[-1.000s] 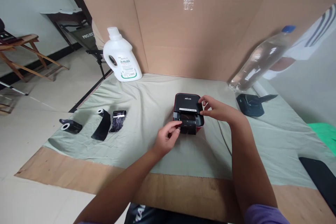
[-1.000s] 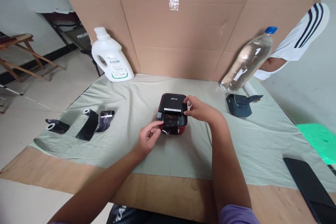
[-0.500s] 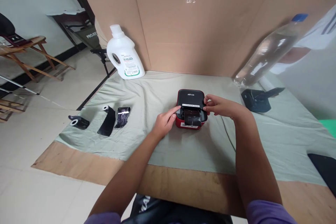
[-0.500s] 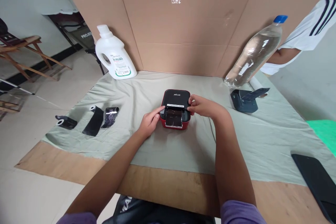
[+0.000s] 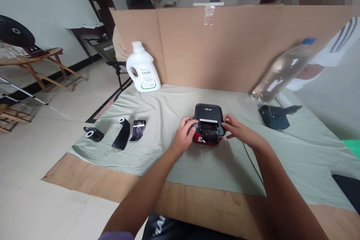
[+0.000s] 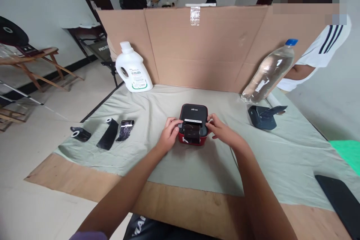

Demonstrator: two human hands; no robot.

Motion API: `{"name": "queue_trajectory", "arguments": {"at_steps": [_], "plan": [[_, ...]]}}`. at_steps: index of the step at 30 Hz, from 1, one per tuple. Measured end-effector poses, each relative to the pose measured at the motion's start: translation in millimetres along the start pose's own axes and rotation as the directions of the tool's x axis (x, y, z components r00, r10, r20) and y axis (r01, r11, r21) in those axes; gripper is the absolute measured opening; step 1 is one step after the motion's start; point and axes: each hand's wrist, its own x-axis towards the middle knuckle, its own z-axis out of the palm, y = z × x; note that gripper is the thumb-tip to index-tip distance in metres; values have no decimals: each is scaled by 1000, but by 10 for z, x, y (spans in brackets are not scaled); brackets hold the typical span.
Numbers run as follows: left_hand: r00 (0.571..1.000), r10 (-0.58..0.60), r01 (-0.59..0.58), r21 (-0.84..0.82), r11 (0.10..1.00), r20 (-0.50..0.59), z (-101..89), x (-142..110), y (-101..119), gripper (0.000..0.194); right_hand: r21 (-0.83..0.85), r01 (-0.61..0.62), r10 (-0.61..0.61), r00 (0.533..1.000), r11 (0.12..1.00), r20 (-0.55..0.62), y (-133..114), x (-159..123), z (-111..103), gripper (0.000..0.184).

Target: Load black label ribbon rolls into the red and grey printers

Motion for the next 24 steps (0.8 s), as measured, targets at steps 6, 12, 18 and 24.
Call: {"name": "queue_trajectory", "arguments": {"at_steps": [6, 12, 18, 24], "plan": [[998, -64, 69, -250, 966, 30, 128, -57, 27, 44, 52, 274, -239, 903, 960, -357, 502, -210, 624, 61], [954, -293, 292, -366, 883, 55, 82, -14, 93, 66, -226, 380, -439, 823, 897, -360, 496, -76, 923, 84], [929, -335, 256, -379, 889, -158, -752, 511, -144, 58, -316, 536, -614, 747, 783, -255, -264, 724, 1131, 71], [828, -417, 286, -357, 889, -374, -1912, 1114, -663, 58, -378, 545, -647, 724, 749, -239, -1044, 1885, 1905, 80]]}}
